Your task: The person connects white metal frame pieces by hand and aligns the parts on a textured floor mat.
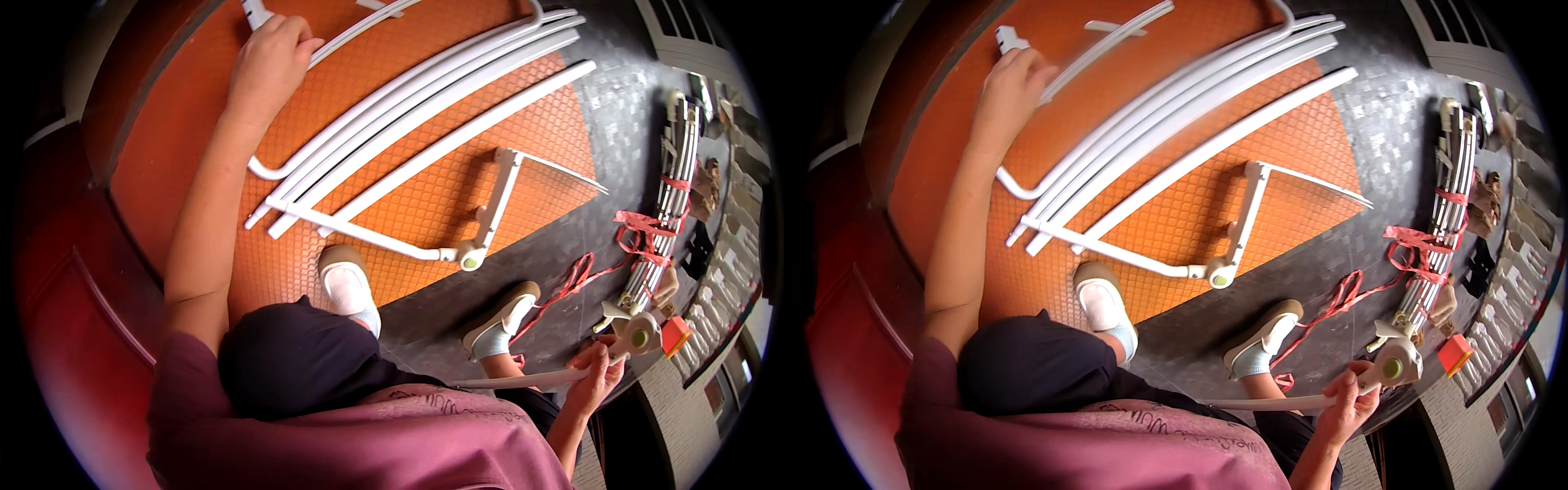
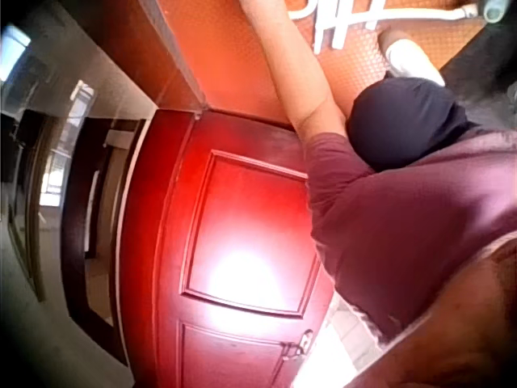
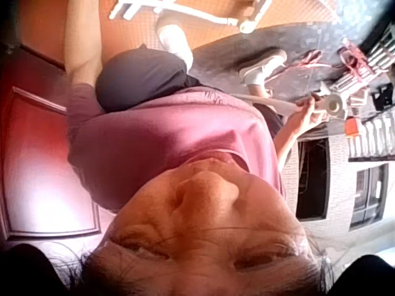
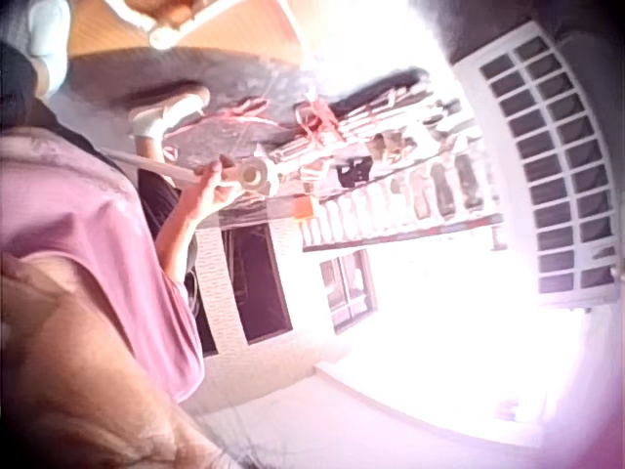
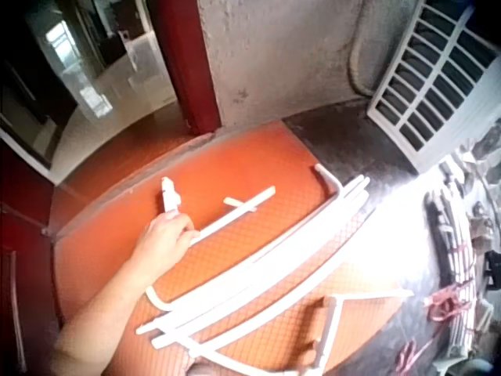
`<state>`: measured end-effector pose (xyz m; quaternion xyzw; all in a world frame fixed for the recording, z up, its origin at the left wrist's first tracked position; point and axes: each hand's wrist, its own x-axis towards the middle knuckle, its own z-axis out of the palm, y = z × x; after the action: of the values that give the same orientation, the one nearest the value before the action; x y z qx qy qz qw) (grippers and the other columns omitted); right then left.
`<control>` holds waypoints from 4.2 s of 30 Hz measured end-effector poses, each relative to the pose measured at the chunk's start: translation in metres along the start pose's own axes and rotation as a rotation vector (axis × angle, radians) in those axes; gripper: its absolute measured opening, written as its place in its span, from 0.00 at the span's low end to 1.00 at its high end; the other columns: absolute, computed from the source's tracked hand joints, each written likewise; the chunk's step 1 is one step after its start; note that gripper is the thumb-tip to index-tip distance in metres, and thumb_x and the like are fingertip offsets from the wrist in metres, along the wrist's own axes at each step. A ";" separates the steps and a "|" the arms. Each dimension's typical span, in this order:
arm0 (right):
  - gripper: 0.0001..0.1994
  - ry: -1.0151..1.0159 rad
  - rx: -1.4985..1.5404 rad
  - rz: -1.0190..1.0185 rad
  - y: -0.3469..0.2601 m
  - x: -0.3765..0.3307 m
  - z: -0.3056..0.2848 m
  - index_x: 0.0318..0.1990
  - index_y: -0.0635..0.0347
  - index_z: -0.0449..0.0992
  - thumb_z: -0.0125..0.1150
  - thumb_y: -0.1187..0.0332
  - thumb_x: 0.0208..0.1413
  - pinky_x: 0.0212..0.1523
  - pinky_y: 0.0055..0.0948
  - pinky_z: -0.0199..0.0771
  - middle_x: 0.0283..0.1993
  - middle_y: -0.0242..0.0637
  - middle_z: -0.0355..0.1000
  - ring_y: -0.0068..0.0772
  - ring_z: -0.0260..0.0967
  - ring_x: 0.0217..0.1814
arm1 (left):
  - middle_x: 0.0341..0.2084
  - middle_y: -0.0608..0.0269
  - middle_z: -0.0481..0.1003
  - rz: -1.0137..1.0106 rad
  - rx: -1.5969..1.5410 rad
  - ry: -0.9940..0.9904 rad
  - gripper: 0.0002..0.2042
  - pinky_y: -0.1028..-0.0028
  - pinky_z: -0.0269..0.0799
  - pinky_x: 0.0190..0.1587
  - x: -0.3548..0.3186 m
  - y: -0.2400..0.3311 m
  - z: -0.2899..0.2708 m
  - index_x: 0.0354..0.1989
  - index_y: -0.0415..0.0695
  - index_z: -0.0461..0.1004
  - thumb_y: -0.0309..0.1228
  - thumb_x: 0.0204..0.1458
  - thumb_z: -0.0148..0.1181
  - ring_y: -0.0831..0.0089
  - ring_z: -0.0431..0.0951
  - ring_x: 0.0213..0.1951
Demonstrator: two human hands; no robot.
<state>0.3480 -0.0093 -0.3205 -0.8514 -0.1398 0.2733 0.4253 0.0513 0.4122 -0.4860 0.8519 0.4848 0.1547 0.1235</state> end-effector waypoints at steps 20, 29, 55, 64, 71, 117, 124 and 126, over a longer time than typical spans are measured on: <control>0.13 -0.101 -0.106 -0.067 -0.007 -0.011 0.015 0.39 0.64 0.67 0.58 0.63 0.56 0.25 0.15 0.53 0.16 0.28 0.63 0.15 0.56 0.19 | 0.26 0.47 0.77 -0.270 0.118 -0.734 0.10 0.61 0.73 0.37 -0.113 -0.007 0.031 0.30 0.39 0.79 0.34 0.48 0.59 0.56 0.79 0.33; 0.14 -0.127 -0.131 -0.080 -0.012 -0.013 0.015 0.39 0.64 0.68 0.60 0.62 0.55 0.26 0.15 0.56 0.17 0.28 0.64 0.16 0.59 0.19 | 0.30 0.48 0.71 -0.158 0.095 -0.298 0.14 0.62 0.71 0.39 -0.165 0.003 0.051 0.28 0.35 0.72 0.35 0.45 0.63 0.54 0.73 0.36; 0.16 -0.119 -0.179 -0.069 -0.027 -0.015 0.014 0.35 0.64 0.72 0.63 0.58 0.52 0.21 0.16 0.61 0.18 0.27 0.66 0.18 0.64 0.18 | 0.31 0.52 0.74 -0.225 0.112 -0.141 0.14 0.59 0.71 0.35 -0.134 0.004 0.026 0.35 0.42 0.69 0.42 0.54 0.53 0.52 0.75 0.35; 0.15 -0.120 -0.201 -0.041 -0.022 -0.009 0.013 0.36 0.63 0.72 0.62 0.59 0.52 0.21 0.16 0.62 0.20 0.27 0.66 0.18 0.65 0.18 | 0.31 0.56 0.75 -0.163 0.220 -0.058 0.13 0.63 0.73 0.36 -0.090 -0.022 0.045 0.36 0.43 0.70 0.41 0.53 0.55 0.57 0.76 0.35; 0.11 -0.109 -0.177 -0.043 -0.009 -0.007 0.013 0.37 0.61 0.70 0.59 0.62 0.54 0.21 0.16 0.57 0.20 0.25 0.62 0.16 0.60 0.18 | 0.32 0.61 0.74 -0.105 0.175 0.064 0.12 0.65 0.71 0.38 -0.082 -0.032 0.057 0.35 0.45 0.71 0.39 0.49 0.58 0.62 0.74 0.37; 0.13 -0.120 -0.175 0.051 -0.008 -0.006 0.018 0.36 0.63 0.71 0.62 0.62 0.53 0.24 0.16 0.61 0.19 0.28 0.66 0.18 0.64 0.19 | 0.30 0.58 0.73 -0.173 -0.062 0.242 0.12 0.65 0.70 0.39 -0.086 -0.064 0.035 0.30 0.41 0.76 0.37 0.46 0.64 0.59 0.73 0.35; 0.12 -0.109 -0.174 0.073 -0.004 -0.008 0.014 0.37 0.64 0.71 0.61 0.64 0.54 0.24 0.15 0.60 0.20 0.28 0.65 0.16 0.62 0.20 | 0.32 0.53 0.73 -0.413 -0.136 0.398 0.10 0.67 0.69 0.40 -0.095 -0.079 0.000 0.33 0.39 0.75 0.33 0.52 0.55 0.58 0.74 0.36; 0.12 -0.121 -0.177 0.067 -0.003 -0.008 0.013 0.37 0.64 0.71 0.61 0.64 0.54 0.24 0.15 0.60 0.20 0.28 0.65 0.16 0.62 0.20 | 0.27 0.57 0.73 -0.210 -0.175 0.272 0.10 0.66 0.71 0.35 -0.104 -0.058 0.007 0.29 0.41 0.74 0.35 0.53 0.56 0.60 0.74 0.30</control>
<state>0.3337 -0.0027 -0.3218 -0.8717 -0.1602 0.3249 0.3300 -0.0422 0.3511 -0.5282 0.7539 0.5679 0.2963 0.1462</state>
